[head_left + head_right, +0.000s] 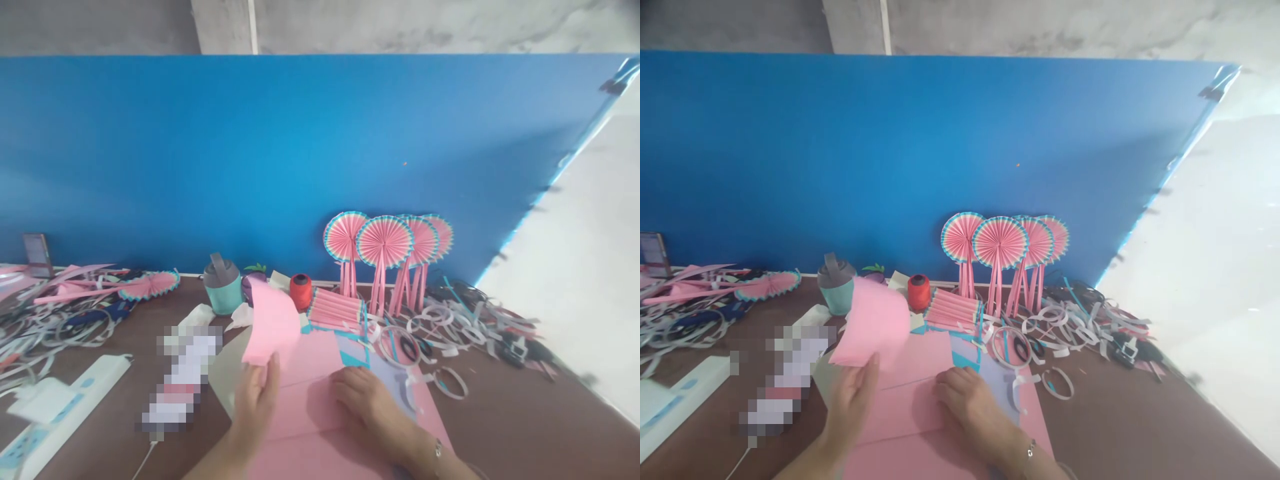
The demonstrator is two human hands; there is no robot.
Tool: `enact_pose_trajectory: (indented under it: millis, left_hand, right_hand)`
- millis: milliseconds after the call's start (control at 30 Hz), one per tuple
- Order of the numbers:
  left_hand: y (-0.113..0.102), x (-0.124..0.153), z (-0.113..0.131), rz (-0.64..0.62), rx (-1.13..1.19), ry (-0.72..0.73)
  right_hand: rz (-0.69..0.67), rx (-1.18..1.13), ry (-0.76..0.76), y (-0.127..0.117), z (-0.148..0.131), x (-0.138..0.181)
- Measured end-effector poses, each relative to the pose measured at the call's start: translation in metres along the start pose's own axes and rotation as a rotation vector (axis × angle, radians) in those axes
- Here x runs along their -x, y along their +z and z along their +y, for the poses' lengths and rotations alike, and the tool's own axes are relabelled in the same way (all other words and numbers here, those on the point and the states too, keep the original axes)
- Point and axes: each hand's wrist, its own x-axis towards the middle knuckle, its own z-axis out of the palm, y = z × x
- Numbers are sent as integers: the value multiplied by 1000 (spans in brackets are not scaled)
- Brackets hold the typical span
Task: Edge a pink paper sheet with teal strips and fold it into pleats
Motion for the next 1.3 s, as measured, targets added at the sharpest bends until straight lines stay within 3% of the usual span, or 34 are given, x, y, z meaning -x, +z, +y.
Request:
enact_pose_trajectory:
  millis: [100,167,233,367,467,733,1033,1300]
  left_hand:
    - [-12,-9,2,141,-98,267]
    - [-12,-9,3,54,-209,411]
    - [-6,-4,5,-150,-340,467]
    - [9,7,11,-541,-569,372]
    - [11,8,17,-716,-576,321]
    - [5,0,16,-738,-322,242]
    - [-13,-22,21,-798,-333,-104]
    - [-19,-26,20,-819,-273,-139]
  right_hand:
    - [-61,102,39,8,5,4]
    - [-52,208,87,14,6,6]
    - [-9,284,130,17,6,9]
    - [159,254,218,8,0,9]
    - [194,178,184,0,-3,6]
    - [-42,143,173,9,11,9]
    - [-45,-92,452,-2,18,7]
    - [-40,-377,462,-5,28,9]
